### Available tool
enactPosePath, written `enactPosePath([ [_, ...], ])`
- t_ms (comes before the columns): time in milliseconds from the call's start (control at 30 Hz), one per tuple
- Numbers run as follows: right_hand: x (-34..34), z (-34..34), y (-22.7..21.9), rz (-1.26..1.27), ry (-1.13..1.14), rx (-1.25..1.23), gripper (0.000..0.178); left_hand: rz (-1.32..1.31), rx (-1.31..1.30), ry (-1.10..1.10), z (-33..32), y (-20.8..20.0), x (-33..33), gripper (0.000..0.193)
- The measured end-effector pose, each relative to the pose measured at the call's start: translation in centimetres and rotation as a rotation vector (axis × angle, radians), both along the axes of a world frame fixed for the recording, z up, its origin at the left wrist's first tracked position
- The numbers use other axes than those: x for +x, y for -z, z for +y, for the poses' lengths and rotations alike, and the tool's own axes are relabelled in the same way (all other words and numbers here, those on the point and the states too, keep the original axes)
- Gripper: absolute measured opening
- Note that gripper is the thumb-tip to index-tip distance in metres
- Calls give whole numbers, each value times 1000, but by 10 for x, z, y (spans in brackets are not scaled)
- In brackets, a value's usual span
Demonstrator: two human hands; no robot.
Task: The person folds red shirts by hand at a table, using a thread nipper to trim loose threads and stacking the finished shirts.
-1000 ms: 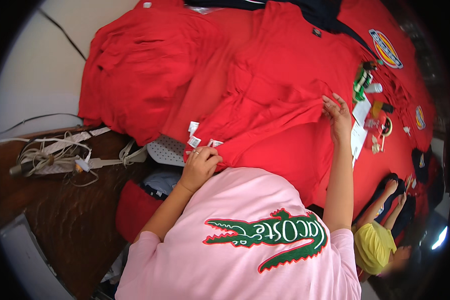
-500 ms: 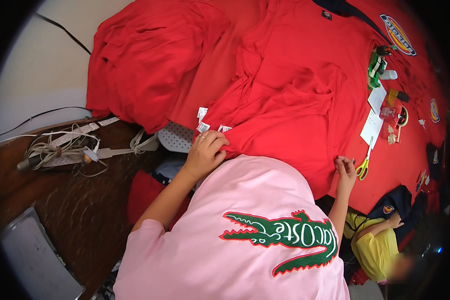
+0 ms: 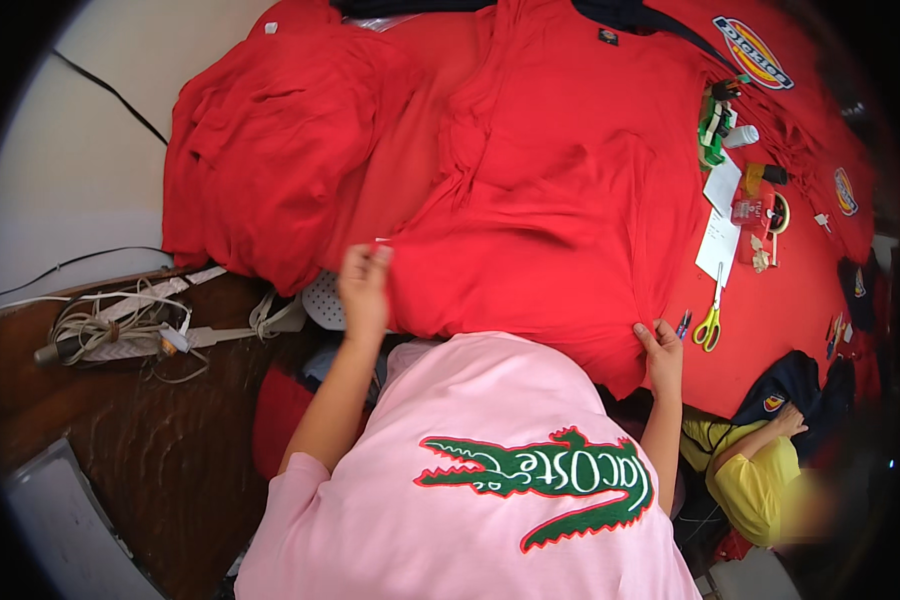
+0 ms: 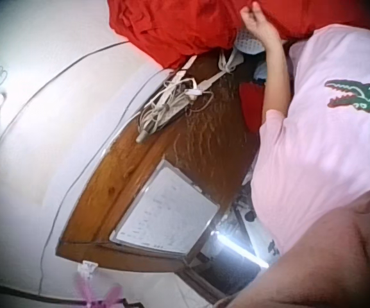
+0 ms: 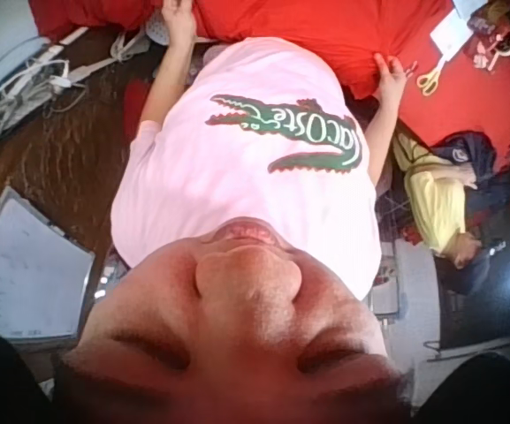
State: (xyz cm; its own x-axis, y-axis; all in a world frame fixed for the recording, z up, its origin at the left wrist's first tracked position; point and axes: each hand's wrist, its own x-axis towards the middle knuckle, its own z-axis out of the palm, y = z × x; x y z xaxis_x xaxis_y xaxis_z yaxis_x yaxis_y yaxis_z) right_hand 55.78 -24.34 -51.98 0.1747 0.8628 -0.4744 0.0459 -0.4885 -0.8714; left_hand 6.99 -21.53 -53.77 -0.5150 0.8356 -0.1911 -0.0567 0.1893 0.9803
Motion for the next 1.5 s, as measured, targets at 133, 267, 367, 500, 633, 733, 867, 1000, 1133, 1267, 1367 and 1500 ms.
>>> enactPosePath([
  [133, -6, -5, -4, -46, 78, -111, 11, -453, -66, -47, 10, 20, -51, 19],
  [267, 5, -13, 3, 15, 48, -101, 10, -584, -277, 91, 12, -16, -41, 42],
  [367, 27, -22, -13, 165, -53, -119, 13, -542, -388, 379, 5, -27, -57, 49],
  [500, 21, -32, -65, 471, 268, 191, 23, -638, -197, 677, 13, -94, -84, 44],
  [633, 76, -10, -95, 637, 41, 606, 32, -562, 317, 803, 70, -135, -103, 26],
  [733, 92, 58, -131, 382, 329, 691, 31, -492, 426, 627, 159, -148, -98, 22],
  [867, 76, 193, -196, 239, 296, 727, 29, -441, 384, 773, 295, -225, -16, 34],
  [1000, 67, 247, -187, -336, 283, 667, 42, 214, 293, 595, 345, -202, 25, 40],
  [1133, 26, 194, -109, -335, -77, 715, 32, 335, 297, 871, 285, -117, 42, 40],
  [1267, -39, 91, -56, -763, -416, 598, 46, 966, 263, 1084, 173, -45, 47, 56],
  [1367, -61, 51, -25, -838, -334, 570, 43, 1156, 275, 1106, 115, -17, 69, 70],
  [1500, -43, 55, 5, -861, -270, 562, 40, 1164, 280, 941, 100, -2, 96, 68],
])
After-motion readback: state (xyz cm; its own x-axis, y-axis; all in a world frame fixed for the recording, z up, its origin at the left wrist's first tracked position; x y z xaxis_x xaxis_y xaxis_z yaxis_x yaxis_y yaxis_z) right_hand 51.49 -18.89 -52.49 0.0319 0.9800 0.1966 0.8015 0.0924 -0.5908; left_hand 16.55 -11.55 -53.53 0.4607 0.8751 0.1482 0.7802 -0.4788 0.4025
